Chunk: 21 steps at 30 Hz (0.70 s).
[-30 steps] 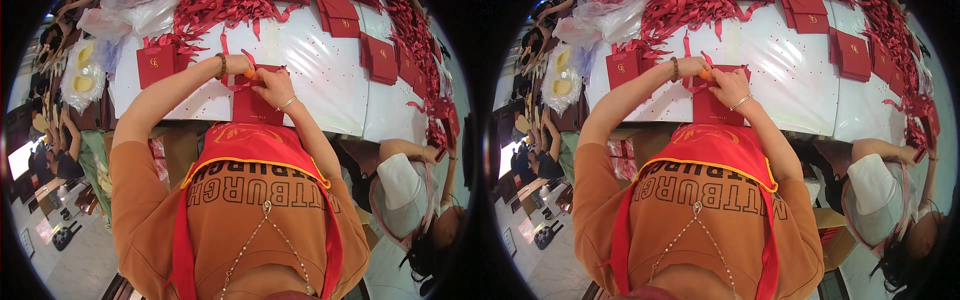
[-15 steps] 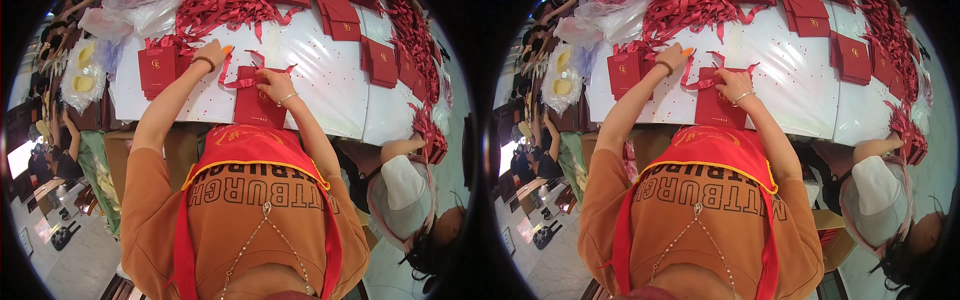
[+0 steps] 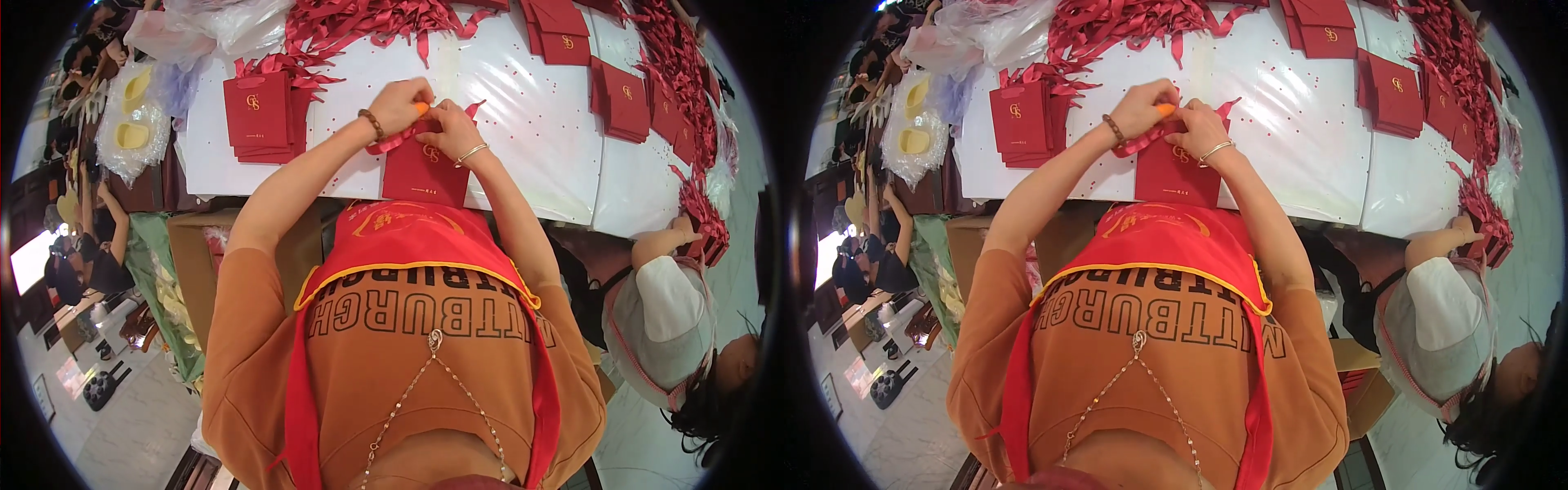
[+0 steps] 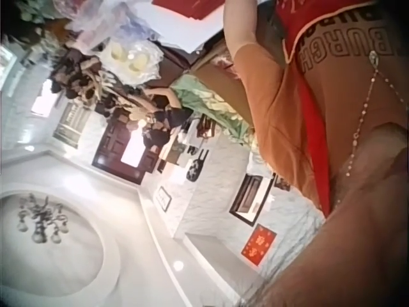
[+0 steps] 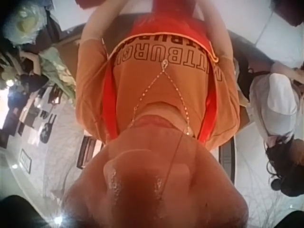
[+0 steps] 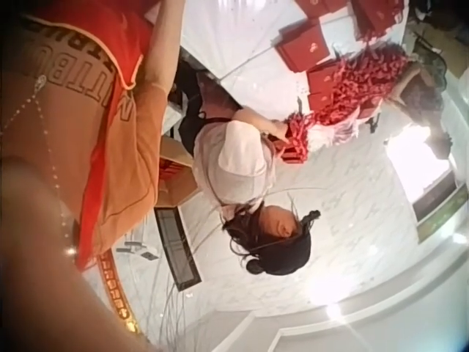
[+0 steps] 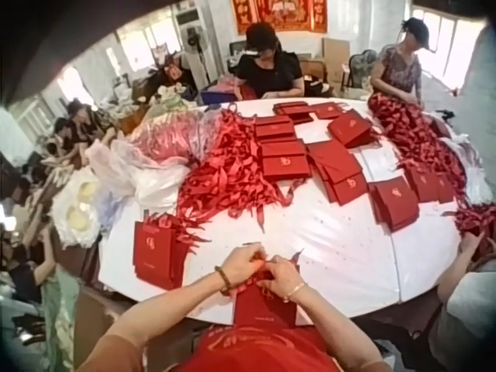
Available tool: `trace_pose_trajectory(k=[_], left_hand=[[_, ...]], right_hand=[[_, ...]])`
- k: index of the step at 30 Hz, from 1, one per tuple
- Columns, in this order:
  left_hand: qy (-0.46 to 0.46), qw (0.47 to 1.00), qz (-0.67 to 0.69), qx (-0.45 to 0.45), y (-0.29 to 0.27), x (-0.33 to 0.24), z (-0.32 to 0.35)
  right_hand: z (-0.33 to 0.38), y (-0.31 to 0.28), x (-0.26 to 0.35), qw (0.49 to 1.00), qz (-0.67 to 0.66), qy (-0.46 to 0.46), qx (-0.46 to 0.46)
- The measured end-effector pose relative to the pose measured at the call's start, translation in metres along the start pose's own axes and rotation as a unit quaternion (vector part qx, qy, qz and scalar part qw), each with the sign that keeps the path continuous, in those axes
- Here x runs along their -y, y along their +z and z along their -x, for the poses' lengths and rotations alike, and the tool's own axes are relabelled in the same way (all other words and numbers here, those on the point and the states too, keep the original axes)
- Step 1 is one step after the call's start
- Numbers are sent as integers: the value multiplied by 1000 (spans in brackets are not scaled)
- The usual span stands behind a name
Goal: Tying red ribbons onto red gift envelopes.
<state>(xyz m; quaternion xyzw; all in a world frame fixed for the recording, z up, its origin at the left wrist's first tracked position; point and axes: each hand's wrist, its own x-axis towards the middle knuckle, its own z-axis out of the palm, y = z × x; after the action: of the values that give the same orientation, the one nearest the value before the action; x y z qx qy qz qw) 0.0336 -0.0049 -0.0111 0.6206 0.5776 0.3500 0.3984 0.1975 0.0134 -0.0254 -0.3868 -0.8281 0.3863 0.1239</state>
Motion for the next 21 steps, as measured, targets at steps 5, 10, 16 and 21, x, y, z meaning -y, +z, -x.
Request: trace_pose_trajectory(k=[5,10,16,21], left_hand=[[-64,992,-59,93,-2,2,1],[-87,990,-43,107,-6,2,6],[56,973,-222,-13,7,-23,19],[-61,996,-55,30,33,-27,32]], right_hand=[[22,-41,16,985,157,-34,-56],[37,-36,-14,999,-2,-4,-34],[35,-23,-18,984,-120,131,-27],[34,-21,-18,974,-162,157,-32]])
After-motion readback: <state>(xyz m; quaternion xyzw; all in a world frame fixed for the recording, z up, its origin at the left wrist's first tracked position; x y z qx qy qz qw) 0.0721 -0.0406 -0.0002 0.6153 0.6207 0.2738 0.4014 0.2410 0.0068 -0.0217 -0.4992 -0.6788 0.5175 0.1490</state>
